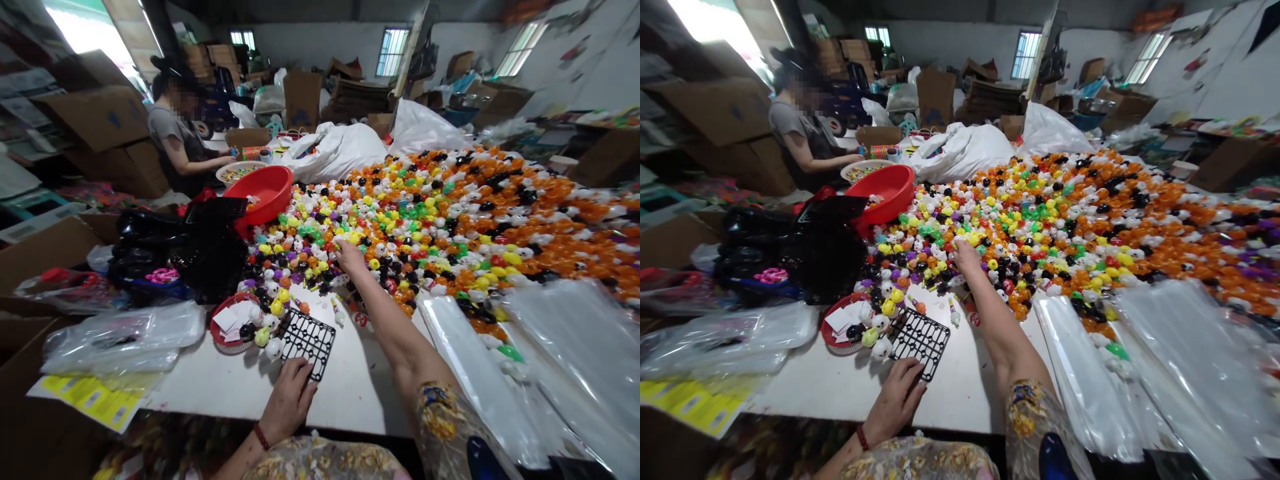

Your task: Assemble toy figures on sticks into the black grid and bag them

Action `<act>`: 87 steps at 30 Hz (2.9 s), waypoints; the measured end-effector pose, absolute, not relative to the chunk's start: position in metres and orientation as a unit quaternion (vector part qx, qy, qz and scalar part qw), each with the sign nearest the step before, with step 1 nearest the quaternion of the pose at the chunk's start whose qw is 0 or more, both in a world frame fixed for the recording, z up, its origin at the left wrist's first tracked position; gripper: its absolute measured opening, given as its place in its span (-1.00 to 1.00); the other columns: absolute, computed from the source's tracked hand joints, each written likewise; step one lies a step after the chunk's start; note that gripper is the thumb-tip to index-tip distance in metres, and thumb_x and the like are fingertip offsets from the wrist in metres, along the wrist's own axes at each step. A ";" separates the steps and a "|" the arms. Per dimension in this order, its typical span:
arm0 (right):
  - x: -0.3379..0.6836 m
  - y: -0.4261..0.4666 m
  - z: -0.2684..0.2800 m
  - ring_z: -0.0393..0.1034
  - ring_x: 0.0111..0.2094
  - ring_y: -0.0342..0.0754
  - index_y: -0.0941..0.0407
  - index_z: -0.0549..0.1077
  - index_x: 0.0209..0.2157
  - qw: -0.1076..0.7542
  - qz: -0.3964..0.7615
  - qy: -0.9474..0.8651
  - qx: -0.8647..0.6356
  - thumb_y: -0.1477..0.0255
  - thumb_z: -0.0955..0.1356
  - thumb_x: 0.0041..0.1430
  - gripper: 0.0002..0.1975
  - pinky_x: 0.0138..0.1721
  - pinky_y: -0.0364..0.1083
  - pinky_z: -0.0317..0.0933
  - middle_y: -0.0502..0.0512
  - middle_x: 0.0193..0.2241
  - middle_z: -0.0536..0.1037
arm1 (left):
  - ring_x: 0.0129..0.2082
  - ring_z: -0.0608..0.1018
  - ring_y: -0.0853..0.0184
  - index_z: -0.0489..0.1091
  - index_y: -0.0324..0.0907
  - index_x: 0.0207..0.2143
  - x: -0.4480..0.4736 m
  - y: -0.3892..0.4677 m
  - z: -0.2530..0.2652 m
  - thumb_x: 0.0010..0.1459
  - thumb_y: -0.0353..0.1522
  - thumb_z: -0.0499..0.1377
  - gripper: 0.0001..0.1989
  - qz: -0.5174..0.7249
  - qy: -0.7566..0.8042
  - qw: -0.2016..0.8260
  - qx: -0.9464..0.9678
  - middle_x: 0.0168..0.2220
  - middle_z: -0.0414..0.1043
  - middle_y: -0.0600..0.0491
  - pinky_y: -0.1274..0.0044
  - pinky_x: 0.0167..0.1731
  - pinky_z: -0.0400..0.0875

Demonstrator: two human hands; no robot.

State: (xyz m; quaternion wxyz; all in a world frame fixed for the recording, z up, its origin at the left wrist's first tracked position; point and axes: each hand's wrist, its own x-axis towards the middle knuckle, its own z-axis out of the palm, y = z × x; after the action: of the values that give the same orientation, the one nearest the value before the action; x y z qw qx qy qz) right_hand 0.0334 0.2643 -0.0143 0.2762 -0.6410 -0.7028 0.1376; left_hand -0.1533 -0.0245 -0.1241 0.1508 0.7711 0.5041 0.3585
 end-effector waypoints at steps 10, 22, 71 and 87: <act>0.053 0.182 -0.012 0.44 -0.22 0.01 0.09 0.50 -0.14 0.394 0.281 -0.630 -0.607 0.33 0.36 0.08 -0.71 -0.18 -0.04 0.30 0.09 -0.20 0.58 | -0.06 0.52 0.18 0.42 -0.14 0.05 -0.146 -0.024 -0.117 0.29 -0.28 0.08 -0.68 0.440 0.487 0.272 0.704 -0.04 0.45 -0.17 0.30 -0.04 0.51; 0.046 0.029 -0.057 0.33 -0.46 -0.09 0.07 0.52 -0.29 0.435 0.494 -0.497 -0.565 0.06 0.38 0.01 -0.62 -0.40 -0.11 0.27 -0.02 -0.46 0.50 | -0.42 0.52 0.49 0.39 -0.18 -0.23 -0.096 0.022 -0.079 -0.15 -0.19 0.49 -0.51 0.515 0.395 0.730 0.214 -0.34 0.50 0.11 0.64 -0.35 0.42; 0.060 -0.019 -0.061 0.45 -0.50 -0.07 0.10 0.45 -0.41 0.400 0.622 -0.403 -0.540 -0.07 0.52 -0.21 -0.46 -0.35 -0.05 0.38 0.00 -0.55 0.55 | -0.57 0.27 0.46 0.18 -0.13 -0.33 -0.102 -0.008 -0.068 0.12 0.17 0.07 -0.46 0.313 0.419 0.690 0.500 -0.53 0.25 0.22 0.55 -0.49 0.19; 0.034 0.115 -0.065 0.23 0.13 0.17 0.14 0.53 -0.09 0.094 0.119 -0.890 -0.429 0.65 0.30 0.13 -0.67 0.11 0.13 0.18 0.24 0.02 0.52 | 0.07 0.43 0.12 0.33 -0.14 -0.06 -0.076 0.000 -0.086 0.14 -0.40 0.13 -0.72 0.261 0.523 0.427 0.689 0.16 0.26 -0.14 0.22 0.11 0.33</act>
State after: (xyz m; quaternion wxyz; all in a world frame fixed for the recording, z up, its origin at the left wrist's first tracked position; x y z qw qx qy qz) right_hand 0.0343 0.1154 -0.0651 0.0944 -0.4292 -0.8903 0.1193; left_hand -0.0758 0.0003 -0.0859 0.4274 0.6892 0.5235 0.2613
